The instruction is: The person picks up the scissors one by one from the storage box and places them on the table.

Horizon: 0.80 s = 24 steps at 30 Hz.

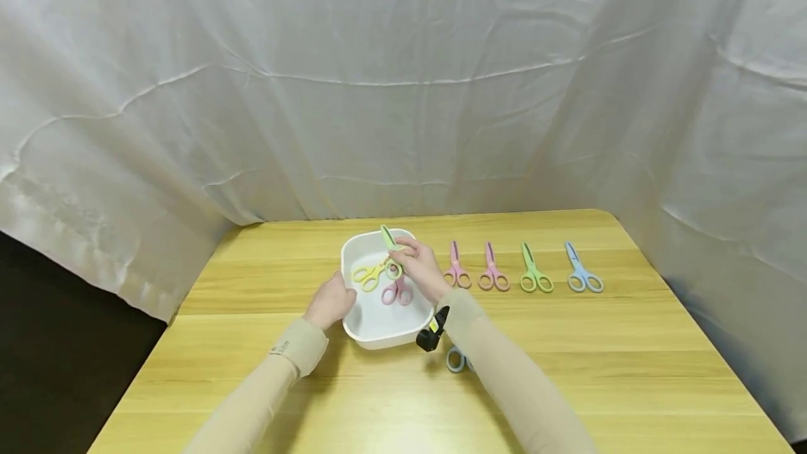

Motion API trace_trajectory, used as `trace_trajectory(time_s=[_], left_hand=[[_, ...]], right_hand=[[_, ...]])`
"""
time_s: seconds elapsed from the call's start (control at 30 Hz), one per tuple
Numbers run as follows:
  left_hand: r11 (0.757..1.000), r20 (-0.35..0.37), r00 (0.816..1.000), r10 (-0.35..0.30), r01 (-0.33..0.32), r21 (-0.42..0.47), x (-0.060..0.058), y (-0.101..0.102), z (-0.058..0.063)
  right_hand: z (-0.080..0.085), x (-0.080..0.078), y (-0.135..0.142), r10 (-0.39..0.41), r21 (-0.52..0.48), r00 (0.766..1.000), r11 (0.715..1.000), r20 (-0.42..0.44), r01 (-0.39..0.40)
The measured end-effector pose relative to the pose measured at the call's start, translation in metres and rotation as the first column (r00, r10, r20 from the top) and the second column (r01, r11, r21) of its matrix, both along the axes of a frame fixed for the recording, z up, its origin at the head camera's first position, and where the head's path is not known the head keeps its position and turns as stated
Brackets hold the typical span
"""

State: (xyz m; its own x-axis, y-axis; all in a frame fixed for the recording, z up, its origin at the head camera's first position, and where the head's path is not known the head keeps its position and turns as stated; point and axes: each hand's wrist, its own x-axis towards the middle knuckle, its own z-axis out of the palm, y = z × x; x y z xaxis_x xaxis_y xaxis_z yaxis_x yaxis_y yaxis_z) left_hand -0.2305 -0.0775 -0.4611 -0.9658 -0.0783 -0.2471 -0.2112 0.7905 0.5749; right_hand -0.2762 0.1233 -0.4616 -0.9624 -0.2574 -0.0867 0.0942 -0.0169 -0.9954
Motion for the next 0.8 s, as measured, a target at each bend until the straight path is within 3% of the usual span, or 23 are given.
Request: trace_trajectory(time_s=[0.17, 0.8], left_hand=[[1.000, 0.012, 1.000, 0.003, -0.003, 0.004, 0.002, 0.001, 0.002], [1.000, 0.011, 1.000, 0.003, -0.004, 0.007, 0.000, 0.000, -0.001]], right_hand=[[0.004, 0.004, 0.002, -0.013, -0.095, 0.999, 0.995, 0.041, 0.017], [0.015, 0.017, 0.032, -0.009, -0.187, 0.995, 0.982, 0.097, 0.027]])
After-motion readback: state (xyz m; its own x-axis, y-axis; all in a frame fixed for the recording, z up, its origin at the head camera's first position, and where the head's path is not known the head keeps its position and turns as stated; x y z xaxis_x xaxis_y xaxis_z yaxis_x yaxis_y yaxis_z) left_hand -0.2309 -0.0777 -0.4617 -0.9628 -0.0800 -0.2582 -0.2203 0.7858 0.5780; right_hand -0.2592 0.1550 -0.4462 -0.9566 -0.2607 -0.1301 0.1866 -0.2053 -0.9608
